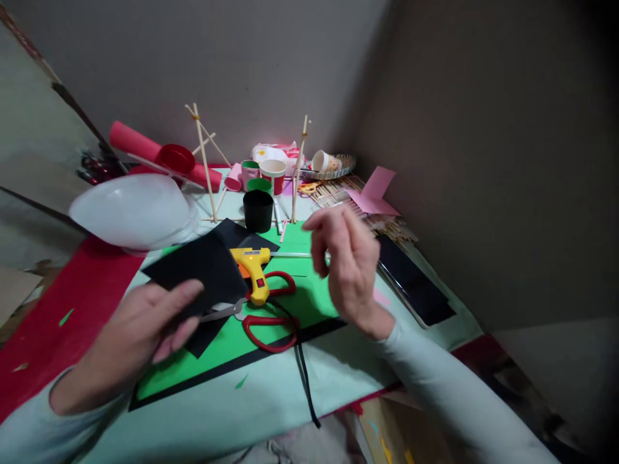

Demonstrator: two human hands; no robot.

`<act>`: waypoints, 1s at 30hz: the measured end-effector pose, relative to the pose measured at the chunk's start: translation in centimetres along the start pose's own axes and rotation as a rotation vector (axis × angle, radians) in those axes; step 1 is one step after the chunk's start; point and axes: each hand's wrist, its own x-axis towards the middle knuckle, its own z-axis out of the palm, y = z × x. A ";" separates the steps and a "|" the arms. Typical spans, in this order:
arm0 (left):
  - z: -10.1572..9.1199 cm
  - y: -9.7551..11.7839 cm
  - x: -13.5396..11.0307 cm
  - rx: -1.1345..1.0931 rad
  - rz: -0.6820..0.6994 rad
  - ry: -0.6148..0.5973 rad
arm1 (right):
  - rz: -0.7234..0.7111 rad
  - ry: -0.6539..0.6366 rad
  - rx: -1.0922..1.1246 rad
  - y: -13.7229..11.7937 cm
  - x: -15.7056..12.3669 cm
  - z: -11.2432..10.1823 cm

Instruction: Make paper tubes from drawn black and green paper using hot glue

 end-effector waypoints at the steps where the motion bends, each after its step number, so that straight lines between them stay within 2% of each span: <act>1: -0.3 0.0 0.4 -0.054 -0.041 -0.005 | 0.060 0.041 -0.025 0.3 0.5 -0.6; 3: -0.7 0.1 0.9 -0.268 -0.072 0.029 | 0.116 -0.052 -0.146 1.0 0.9 -1.5; 5: -0.6 0.3 1.2 -0.409 -0.070 0.053 | 0.111 -0.206 -0.223 1.7 0.5 -1.8; 11: -0.2 0.3 1.2 -0.505 -0.050 0.136 | -0.008 -0.721 -0.353 1.9 -1.6 -0.5; 14: -0.2 0.4 1.3 -0.544 -0.038 0.156 | -0.051 -0.857 -0.440 1.0 -1.8 -0.2; 19: -0.4 0.6 1.4 -0.552 -0.029 0.176 | -0.076 -0.946 -0.559 0.0 -2.2 0.0; 26: -0.5 0.9 1.4 -0.551 0.011 0.137 | -0.175 -0.940 -0.636 1.0 -3.4 1.3; 30: -0.6 0.9 1.4 -0.554 0.046 0.127 | -0.215 -0.943 -0.657 0.4 -3.4 0.8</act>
